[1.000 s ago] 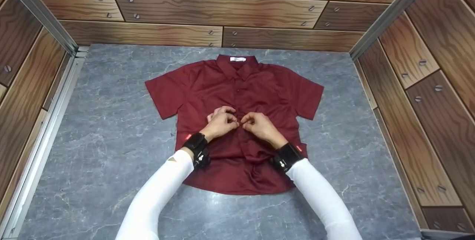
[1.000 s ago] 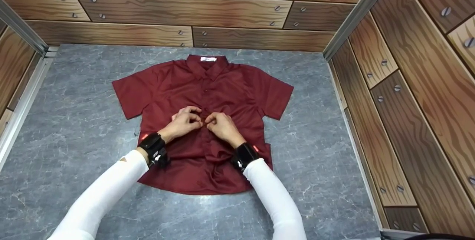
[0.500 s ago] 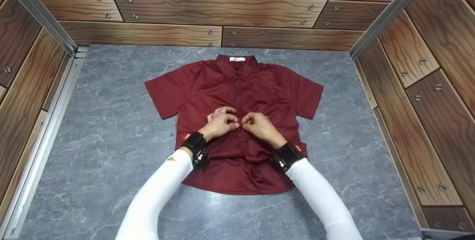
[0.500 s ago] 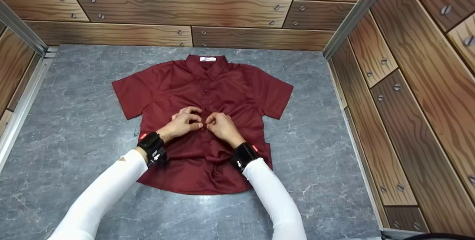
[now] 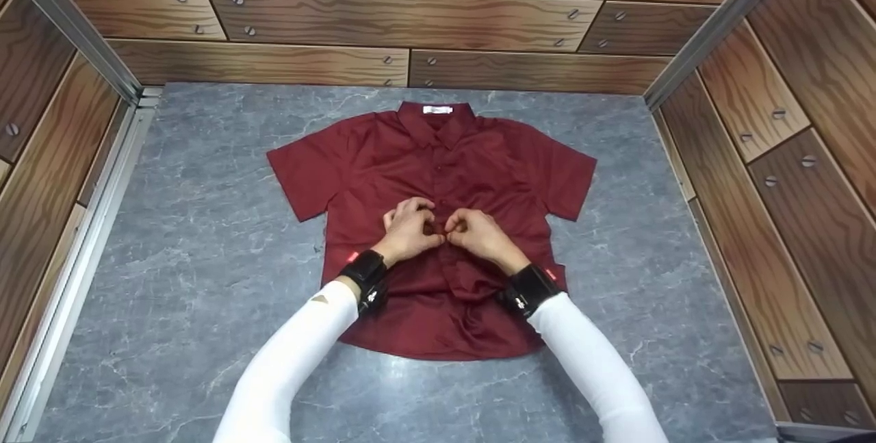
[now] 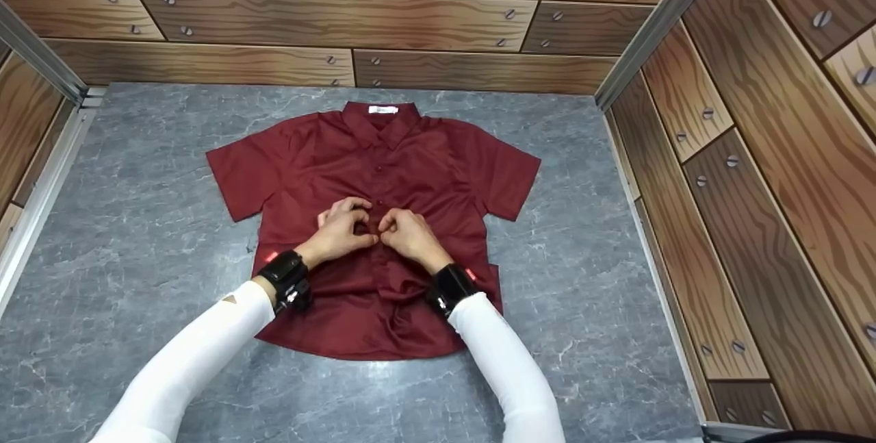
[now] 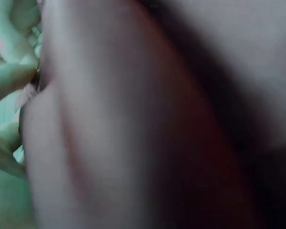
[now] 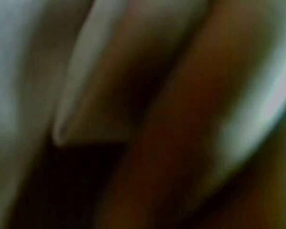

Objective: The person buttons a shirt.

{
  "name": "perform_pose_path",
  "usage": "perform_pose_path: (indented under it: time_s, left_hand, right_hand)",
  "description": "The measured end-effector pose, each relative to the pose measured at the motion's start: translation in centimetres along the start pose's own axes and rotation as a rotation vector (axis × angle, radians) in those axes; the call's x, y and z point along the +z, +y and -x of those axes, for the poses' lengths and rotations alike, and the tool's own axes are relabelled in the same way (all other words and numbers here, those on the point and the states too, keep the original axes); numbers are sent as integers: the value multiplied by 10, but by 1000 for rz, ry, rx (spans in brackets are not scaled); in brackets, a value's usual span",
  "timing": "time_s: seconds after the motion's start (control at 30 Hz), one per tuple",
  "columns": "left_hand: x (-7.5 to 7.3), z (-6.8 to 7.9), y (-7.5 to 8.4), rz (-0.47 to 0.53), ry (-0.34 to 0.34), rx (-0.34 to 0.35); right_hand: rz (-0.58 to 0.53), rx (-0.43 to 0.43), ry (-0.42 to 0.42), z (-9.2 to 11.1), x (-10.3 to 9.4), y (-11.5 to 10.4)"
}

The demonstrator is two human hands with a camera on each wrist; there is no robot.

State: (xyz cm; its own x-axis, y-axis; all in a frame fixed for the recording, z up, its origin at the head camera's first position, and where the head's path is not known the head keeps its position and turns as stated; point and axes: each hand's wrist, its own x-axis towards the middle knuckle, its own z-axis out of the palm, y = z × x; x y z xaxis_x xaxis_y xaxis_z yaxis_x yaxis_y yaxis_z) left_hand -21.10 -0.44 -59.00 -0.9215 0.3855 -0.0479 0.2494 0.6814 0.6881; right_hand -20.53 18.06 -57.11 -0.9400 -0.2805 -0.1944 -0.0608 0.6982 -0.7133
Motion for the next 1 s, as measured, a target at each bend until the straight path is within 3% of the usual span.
perform_pose_path:
  time_s: [0.13, 0.3, 0.37, 0.5, 0.67, 1.0]
  left_hand:
    - [5, 4, -1, -51, 44, 28]
    - [5, 5, -5, -168, 54, 11]
    - [3, 3, -6, -206, 33, -22]
    - [1, 2, -7, -248, -53, -68]
    - [1, 3, -7, -295, -114, -63]
    - [-1, 0, -9, -425, -172, -44]
  right_hand:
    - [81, -19, 21, 2, -5, 0]
    - [285, -51, 197, -4, -16, -5]
    - [372, -66, 212, -9, -19, -8]
    - [484, -53, 75, -23, -21, -11]
    - [464, 53, -106, -40, -17, -8]
    - [487, 77, -127, -59, -19, 1]
